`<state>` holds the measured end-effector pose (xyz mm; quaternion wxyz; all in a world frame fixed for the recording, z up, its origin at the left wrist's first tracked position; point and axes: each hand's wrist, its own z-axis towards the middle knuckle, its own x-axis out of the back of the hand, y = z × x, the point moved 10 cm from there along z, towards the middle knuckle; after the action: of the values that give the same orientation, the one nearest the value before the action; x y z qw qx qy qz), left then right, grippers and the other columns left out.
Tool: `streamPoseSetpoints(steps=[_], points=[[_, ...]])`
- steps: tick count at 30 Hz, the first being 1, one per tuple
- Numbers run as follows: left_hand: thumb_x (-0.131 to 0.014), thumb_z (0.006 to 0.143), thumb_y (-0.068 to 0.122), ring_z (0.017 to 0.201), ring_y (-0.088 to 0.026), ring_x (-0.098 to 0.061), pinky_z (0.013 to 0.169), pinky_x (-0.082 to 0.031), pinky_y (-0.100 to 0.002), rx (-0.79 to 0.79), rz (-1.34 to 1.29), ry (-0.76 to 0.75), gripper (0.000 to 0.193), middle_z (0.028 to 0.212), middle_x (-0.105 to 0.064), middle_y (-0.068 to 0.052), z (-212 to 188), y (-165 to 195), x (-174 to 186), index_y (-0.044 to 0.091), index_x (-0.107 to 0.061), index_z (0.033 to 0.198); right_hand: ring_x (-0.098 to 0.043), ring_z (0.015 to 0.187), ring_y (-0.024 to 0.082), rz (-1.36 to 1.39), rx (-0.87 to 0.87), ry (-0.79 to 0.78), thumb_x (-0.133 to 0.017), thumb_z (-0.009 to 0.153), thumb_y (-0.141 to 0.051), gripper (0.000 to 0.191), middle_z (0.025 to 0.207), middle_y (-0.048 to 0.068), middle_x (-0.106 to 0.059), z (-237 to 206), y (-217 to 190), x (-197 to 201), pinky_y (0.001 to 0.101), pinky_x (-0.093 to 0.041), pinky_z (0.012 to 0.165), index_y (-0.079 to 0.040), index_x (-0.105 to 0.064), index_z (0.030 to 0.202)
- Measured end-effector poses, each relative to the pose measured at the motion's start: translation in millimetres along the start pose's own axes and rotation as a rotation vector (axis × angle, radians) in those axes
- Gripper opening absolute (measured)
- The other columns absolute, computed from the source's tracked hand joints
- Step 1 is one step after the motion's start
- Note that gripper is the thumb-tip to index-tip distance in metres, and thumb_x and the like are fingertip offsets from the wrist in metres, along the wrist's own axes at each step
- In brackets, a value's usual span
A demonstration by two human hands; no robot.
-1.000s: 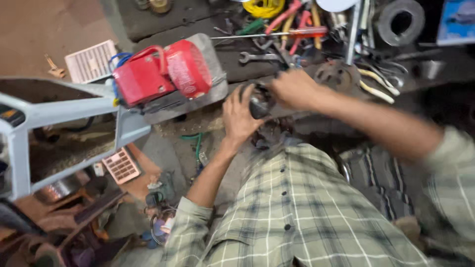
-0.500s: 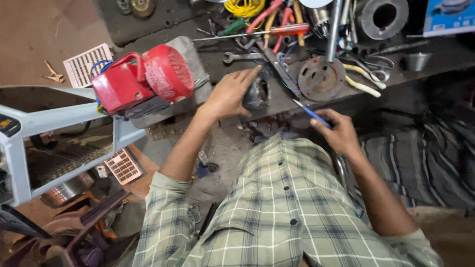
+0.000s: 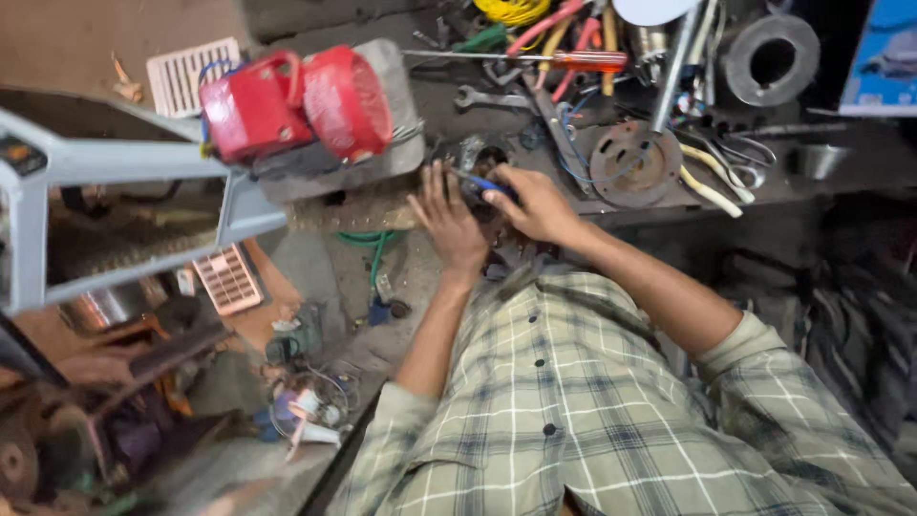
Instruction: The person uses pliers to remove a metal band from a cylindrical electrical component, then uses a screwdriver to adjust internal parts. They attach a lightbulb to the component and test it, then use pliers again to adjust the wiring.
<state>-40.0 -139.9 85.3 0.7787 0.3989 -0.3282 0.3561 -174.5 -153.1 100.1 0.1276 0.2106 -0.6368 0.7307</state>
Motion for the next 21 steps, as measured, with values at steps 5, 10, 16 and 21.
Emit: streamPoseSetpoints(steps=[5,10,16,21], points=[[-0.076,0.088,0.045,0.156,-0.035,-0.037,0.13,-0.027,-0.056,0.036,-0.079,0.096,0.089,0.164,-0.039,-0.012,2.5,-16.4,-17.6,0.012,-0.03,0.157,-0.064,0.059,0.026,0.128,-0.287,-0.119,-0.067,0.1,-0.027,0.026,0.072,0.013,-0.066,6.4,19.9,-20.8,0.0371,-0.048,0.057,-0.003,-0.064,0.108],[-0.095,0.062,0.051,0.134,-0.043,-0.048,0.114,-0.041,-0.052,-0.2,-0.359,-0.393,0.107,0.143,-0.051,-0.019,36.7,-22.9,-15.6,0.007,-0.044,0.144,-0.062,0.059,0.009,0.573,-0.38,-0.299,-0.061,0.105,-0.027,0.025,0.073,0.0,-0.062,-9.9,6.7,-20.5,0.0275,-0.046,0.053,-0.003,-0.059,0.11],[-0.095,0.053,0.038,0.129,-0.038,-0.051,0.11,-0.045,-0.045,-0.444,-0.445,-0.903,0.111,0.144,-0.056,-0.012,52.0,16.2,-22.1,0.009,-0.046,0.148,-0.064,0.063,0.01,0.43,-0.487,-0.165,-0.061,0.102,-0.026,0.026,0.083,0.001,-0.071,-55.5,20.1,22.9,0.0271,-0.05,0.057,-0.003,-0.067,0.113],[-0.097,0.049,0.035,0.132,-0.038,-0.048,0.113,-0.042,-0.047,-0.432,-0.538,-0.901,0.114,0.145,-0.053,-0.015,64.2,22.8,-19.8,0.006,-0.044,0.146,-0.068,0.074,0.021,0.041,-0.299,0.102,-0.069,0.098,-0.02,0.031,0.096,0.014,-0.076,-83.7,29.4,60.8,0.0337,-0.054,0.07,-0.004,-0.072,0.125]])
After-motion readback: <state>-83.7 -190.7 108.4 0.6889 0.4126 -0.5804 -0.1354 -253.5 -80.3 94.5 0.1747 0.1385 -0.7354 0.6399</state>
